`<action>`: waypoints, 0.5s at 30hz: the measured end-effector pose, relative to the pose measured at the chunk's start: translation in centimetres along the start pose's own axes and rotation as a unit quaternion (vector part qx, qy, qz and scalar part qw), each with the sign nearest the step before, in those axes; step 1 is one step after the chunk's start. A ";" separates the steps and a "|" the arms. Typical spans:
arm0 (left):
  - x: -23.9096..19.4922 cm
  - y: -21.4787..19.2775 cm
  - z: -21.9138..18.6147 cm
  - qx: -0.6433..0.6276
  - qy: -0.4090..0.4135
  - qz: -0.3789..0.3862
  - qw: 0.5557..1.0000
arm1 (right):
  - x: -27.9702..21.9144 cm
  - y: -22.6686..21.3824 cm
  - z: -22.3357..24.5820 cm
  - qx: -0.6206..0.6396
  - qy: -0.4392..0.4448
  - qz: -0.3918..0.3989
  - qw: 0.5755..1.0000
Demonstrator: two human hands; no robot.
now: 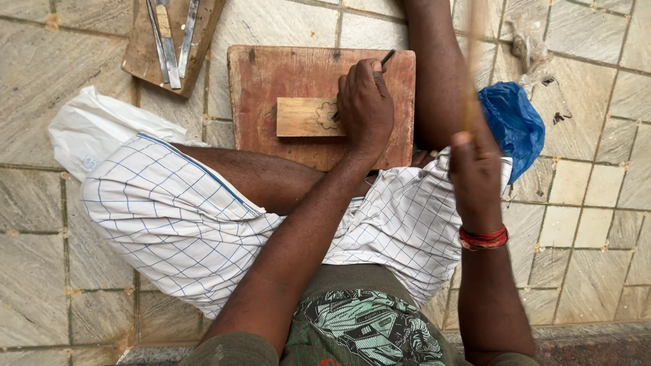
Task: The person sits on the floor and carves a floral design into a small rectangular block of wood. They use a chisel held in the left hand and a wooden mallet in the right hand to strike the chisel, removing wood chips to shape the pattern.
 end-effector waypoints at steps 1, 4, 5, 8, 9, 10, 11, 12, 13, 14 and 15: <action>0.2 0.0 0.0 -0.013 0.003 0.007 1.000 | 0.0 0.0 -0.1 -0.042 0.049 0.028 0.998; 0.2 -0.2 0.3 -0.028 -0.005 0.035 0.999 | 0.0 0.2 -0.9 -0.072 0.101 0.076 0.989; 0.1 -0.2 0.3 -0.021 -0.013 0.049 0.998 | -0.1 0.1 -1.0 -0.019 0.055 0.062 0.996; -0.1 -0.5 -0.1 -0.032 0.006 0.045 0.998 | -0.5 -0.4 -1.9 0.080 -0.008 0.006 0.997; -0.1 -0.7 -0.2 -0.040 0.018 0.034 0.998 | -0.7 -0.5 -2.2 0.103 -0.018 -0.014 0.994; 0.0 -0.8 -0.2 -0.042 0.010 0.051 0.998 | -0.7 -0.2 -2.4 0.045 -0.007 0.035 0.998; 0.1 -0.9 -0.2 -0.045 0.003 0.068 0.997 | -0.8 -0.1 -2.6 -0.015 0.004 0.084 0.996; 0.2 -1.0 -0.1 -0.047 -0.007 0.084 0.995 | -0.9 0.2 -2.8 -0.074 0.016 0.134 0.988; 0.1 -1.2 0.1 -0.041 0.006 0.079 0.996 | -1.0 0.2 -2.9 -0.053 0.026 0.103 0.993; -0.1 -1.1 0.0 -0.036 0.019 0.076 0.996 | -1.3 0.1 -3.1 -0.033 0.037 0.070 0.996; -0.3 -1.1 0.0 -0.031 0.032 0.073 0.996 | -1.5 0.0 -3.2 -0.013 0.049 0.038 0.998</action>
Point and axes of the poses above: each hand's wrist, its own x-axis towards the middle knuckle, its own y-axis out of the palm, z = x × y, the point moved 2 cm from there along x, towards the middle knuckle, and after that the axes turned 12 degrees about z, right-handed, at the moved point
